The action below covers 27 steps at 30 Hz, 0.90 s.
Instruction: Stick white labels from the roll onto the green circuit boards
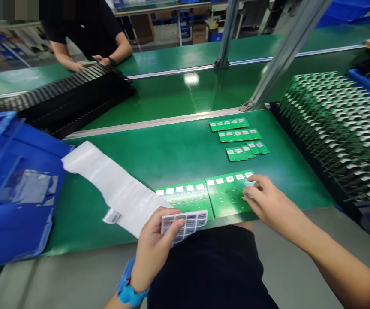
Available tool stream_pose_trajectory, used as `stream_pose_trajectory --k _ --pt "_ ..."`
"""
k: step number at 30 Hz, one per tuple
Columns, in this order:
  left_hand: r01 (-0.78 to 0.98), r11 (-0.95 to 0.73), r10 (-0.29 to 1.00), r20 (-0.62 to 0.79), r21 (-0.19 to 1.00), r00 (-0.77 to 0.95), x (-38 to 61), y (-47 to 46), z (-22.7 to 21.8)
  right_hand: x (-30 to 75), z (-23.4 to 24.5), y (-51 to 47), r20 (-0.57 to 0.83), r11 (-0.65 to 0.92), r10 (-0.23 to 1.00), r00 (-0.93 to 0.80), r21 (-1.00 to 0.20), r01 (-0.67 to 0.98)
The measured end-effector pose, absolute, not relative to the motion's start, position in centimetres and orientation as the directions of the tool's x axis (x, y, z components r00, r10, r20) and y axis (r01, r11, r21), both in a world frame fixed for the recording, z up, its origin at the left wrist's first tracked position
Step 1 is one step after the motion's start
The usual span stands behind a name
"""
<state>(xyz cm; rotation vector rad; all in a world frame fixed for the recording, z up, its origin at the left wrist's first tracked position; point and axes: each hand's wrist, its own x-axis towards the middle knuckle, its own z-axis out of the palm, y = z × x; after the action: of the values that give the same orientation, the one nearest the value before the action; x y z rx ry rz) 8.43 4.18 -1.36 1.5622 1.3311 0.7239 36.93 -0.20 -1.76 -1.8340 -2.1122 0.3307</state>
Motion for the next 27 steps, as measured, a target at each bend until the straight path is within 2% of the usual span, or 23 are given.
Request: stream_pose_trajectory --k 2,4,6,8,12,16,19,23,27 --pt "0.391 -0.002 0.954 -0.115 0.920 0.276 8.4 4.2 -1.5 34.9 -1.4 0.2 0.152 0.198 0.979 -0.136 -0.540 0.818" --pt "0.367 -0.015 0.950 -0.101 0.930 0.294 8.4 4.0 -1.7 32.4 -1.0 0.9 0.148 0.257 0.965 -0.218 -0.712 0.654" --pt "0.352 -0.033 0.949 -0.080 0.936 0.304 8.3 3.9 -1.7 29.9 -0.6 1.7 0.120 0.261 0.949 -0.293 -0.820 0.509" --pt "0.334 -0.085 0.947 -0.028 0.939 0.320 8.1 3.7 -1.7 28.0 -0.5 2.4 0.078 0.211 0.949 -0.305 -0.878 0.431" --pt "0.305 -0.237 0.927 0.121 0.922 0.354 7.7 3.6 -1.9 26.6 -0.6 2.9 -0.018 0.104 0.957 -0.288 -0.911 0.400" --pt "0.415 -0.215 0.964 0.123 0.884 0.237 7.6 3.6 -2.4 27.0 -0.4 2.8 -0.080 0.091 0.928 -0.364 -0.898 0.429" --pt "0.425 -0.212 0.961 0.108 0.880 0.256 7.6 3.7 -2.6 27.4 -0.2 2.7 -0.134 0.026 0.932 -0.336 -0.901 0.433" --pt "0.439 -0.221 0.949 0.089 0.871 0.303 7.5 3.9 -2.6 27.7 -0.2 2.7 -0.018 0.110 0.953 -0.302 -0.910 0.400" --pt "0.500 -0.206 0.955 0.060 0.841 0.292 7.5 4.1 -2.6 28.1 -0.2 2.6 0.054 0.205 0.927 -0.371 -0.902 0.380"
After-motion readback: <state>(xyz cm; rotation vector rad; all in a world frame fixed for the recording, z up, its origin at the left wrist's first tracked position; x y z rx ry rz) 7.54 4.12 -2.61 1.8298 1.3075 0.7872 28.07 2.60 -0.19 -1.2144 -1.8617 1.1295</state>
